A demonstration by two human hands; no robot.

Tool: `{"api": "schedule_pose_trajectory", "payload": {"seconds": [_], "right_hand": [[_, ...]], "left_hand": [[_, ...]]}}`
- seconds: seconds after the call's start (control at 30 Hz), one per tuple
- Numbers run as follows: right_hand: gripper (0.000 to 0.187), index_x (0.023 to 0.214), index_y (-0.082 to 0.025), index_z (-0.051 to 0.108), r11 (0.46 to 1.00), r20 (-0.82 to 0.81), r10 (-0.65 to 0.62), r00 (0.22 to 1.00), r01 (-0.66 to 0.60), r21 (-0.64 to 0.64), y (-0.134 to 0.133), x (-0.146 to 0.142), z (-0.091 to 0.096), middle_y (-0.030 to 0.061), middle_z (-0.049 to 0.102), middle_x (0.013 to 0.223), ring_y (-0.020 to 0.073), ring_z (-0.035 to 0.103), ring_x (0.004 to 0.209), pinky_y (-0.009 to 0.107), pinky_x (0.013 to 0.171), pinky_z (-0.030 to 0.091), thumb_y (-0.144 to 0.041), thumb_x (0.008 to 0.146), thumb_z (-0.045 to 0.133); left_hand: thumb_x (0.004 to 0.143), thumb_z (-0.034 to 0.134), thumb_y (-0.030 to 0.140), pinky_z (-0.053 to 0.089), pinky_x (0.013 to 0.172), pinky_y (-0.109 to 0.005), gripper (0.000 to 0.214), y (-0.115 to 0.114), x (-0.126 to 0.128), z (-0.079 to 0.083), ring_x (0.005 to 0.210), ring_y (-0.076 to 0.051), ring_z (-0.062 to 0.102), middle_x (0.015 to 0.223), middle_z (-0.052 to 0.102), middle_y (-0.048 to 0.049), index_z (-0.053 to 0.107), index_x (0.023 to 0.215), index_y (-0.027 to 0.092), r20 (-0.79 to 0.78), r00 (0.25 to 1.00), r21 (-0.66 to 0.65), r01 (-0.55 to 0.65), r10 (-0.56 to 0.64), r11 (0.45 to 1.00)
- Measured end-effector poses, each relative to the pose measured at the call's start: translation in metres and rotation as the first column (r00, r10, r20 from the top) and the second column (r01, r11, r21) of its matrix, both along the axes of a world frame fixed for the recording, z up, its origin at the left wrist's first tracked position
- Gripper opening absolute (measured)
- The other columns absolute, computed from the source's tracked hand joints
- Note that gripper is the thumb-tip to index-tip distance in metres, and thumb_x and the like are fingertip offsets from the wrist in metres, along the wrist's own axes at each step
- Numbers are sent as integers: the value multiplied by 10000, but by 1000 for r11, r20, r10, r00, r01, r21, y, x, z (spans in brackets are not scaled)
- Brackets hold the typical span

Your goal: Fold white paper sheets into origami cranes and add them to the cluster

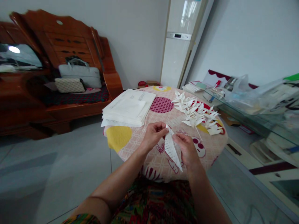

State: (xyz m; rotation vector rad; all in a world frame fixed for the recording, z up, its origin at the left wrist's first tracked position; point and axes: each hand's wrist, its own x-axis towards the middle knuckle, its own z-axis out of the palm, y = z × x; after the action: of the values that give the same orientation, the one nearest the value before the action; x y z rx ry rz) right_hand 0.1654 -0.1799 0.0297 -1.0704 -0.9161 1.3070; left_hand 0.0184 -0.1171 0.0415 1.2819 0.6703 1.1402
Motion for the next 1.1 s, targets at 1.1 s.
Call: {"api": "schedule_pose_trajectory", "payload": {"seconds": [1.1], "right_hand": [[261,692,-187,691,995,103,-23,994,12,100,-11,-7,17,-4,637,613,120,541,546,234,517,423,-431,752,762]], "left_hand": [[764,749,393,390,445,-184,283,-26,-3,9,463,-66,483,575,549,34,622,743,141,13,999,78,-31,30,996]]}}
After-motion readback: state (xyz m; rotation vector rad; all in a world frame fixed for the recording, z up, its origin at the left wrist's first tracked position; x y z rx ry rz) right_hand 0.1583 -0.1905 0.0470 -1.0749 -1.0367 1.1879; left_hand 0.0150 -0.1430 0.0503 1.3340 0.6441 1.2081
